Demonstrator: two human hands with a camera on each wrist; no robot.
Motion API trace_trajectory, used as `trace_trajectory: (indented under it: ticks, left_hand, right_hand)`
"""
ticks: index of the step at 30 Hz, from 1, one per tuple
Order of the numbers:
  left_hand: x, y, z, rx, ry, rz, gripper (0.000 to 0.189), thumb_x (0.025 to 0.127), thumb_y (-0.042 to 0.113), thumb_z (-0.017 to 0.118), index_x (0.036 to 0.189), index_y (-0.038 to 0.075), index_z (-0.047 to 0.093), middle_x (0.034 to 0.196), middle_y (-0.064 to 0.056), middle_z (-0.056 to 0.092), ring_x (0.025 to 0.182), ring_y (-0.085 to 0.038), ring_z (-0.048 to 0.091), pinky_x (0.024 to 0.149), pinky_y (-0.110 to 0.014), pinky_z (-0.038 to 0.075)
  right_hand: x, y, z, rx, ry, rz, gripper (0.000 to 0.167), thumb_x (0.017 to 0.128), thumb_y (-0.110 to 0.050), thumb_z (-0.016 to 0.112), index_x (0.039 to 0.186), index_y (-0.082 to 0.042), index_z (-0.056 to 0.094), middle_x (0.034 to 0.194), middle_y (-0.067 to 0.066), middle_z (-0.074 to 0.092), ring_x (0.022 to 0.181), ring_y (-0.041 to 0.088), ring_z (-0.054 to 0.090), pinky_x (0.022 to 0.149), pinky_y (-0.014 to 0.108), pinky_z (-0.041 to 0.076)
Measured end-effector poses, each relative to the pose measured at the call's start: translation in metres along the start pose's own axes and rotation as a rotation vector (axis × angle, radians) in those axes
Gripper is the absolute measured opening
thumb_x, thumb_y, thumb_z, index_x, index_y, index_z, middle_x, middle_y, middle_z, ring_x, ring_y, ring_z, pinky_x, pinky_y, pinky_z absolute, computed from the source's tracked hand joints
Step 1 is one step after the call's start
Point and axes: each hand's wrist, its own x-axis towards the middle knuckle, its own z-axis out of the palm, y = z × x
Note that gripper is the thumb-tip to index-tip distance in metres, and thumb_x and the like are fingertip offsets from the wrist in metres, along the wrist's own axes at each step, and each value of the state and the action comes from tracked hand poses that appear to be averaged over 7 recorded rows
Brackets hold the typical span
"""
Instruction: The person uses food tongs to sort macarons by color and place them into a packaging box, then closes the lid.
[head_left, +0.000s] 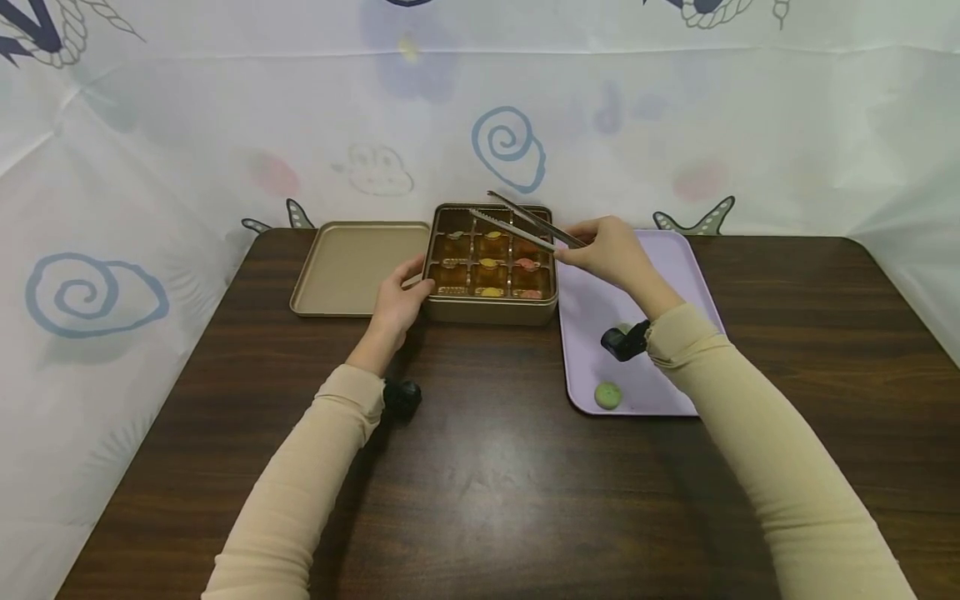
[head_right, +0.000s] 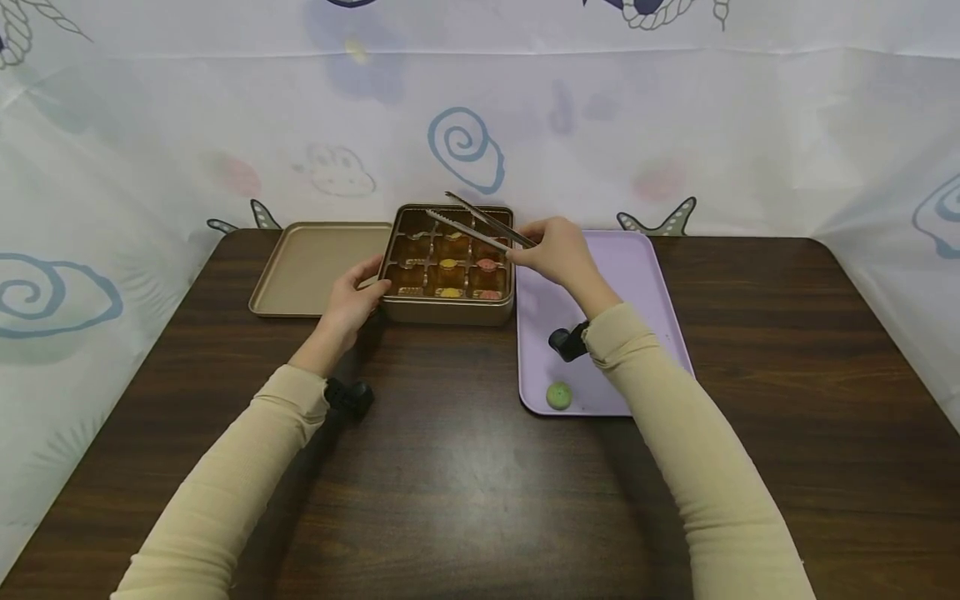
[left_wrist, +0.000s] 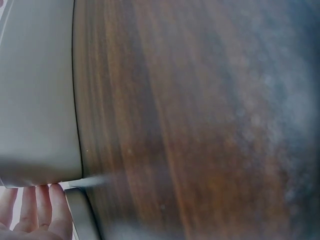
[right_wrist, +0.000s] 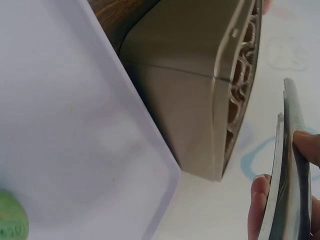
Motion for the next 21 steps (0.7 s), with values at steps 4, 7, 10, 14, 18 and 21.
trace_trajectory:
  ticks: [4,7,10,14,18,21]
  left_hand:
    - [0.000,0.001,0.000,0.000,0.003,0.001,0.052,0.098,0.015,0.050,0.149,0.018,0.036,0.154,-0.008,0.034,0.139,-0.028,0.039,0.112,-0.045,0.037]
    - [0.000,0.001,0.000,-0.005,0.003,0.003,0.053,0.098,0.014,0.050,0.149,0.017,0.035,0.154,-0.008,0.033,0.139,-0.028,0.039,0.111,-0.045,0.037]
    - [0.000,0.001,0.000,-0.006,0.004,0.005,0.053,0.098,0.013,0.049,0.149,0.016,0.035,0.154,-0.009,0.033,0.139,-0.028,0.038,0.111,-0.045,0.037]
    - [0.000,0.001,0.000,-0.003,0.007,0.001,0.052,0.098,0.014,0.050,0.149,0.017,0.036,0.154,-0.008,0.034,0.139,-0.028,0.038,0.111,-0.045,0.037]
    - [0.000,0.001,0.000,-0.005,0.009,0.004,0.052,0.098,0.013,0.049,0.149,0.016,0.035,0.154,-0.009,0.034,0.139,-0.028,0.039,0.112,-0.045,0.037]
    - [0.000,0.001,0.000,-0.002,0.008,0.005,0.053,0.098,0.012,0.049,0.149,0.016,0.035,0.154,-0.009,0.033,0.139,-0.028,0.039,0.112,-0.044,0.037]
  right_hand:
    - [-0.008,0.004,-0.011,0.012,0.017,0.017,0.053,0.087,-0.030,0.066,0.133,-0.004,0.056,0.129,0.021,0.060,0.116,0.033,0.057,0.094,0.047,0.049]
    - [-0.016,0.006,-0.021,0.024,0.030,0.022,0.054,0.087,-0.030,0.066,0.133,-0.004,0.056,0.130,0.021,0.059,0.118,0.033,0.056,0.093,0.047,0.049]
    - [-0.027,0.007,-0.032,0.022,0.033,0.022,0.055,0.087,-0.031,0.066,0.134,-0.004,0.055,0.133,0.021,0.057,0.122,0.034,0.053,0.095,0.049,0.047]
    - [-0.041,0.011,-0.047,-0.003,0.036,0.024,0.057,0.087,-0.035,0.066,0.135,-0.006,0.055,0.133,0.022,0.057,0.121,0.034,0.052,0.093,0.050,0.047]
    - [-0.052,0.020,-0.058,-0.019,0.032,0.034,0.059,0.087,-0.039,0.066,0.135,-0.007,0.055,0.135,0.021,0.055,0.121,0.034,0.051,0.094,0.050,0.045]
    - [-0.060,0.029,-0.064,-0.027,0.029,0.053,0.062,0.086,-0.043,0.067,0.136,-0.008,0.054,0.138,0.020,0.053,0.123,0.034,0.050,0.095,0.051,0.044]
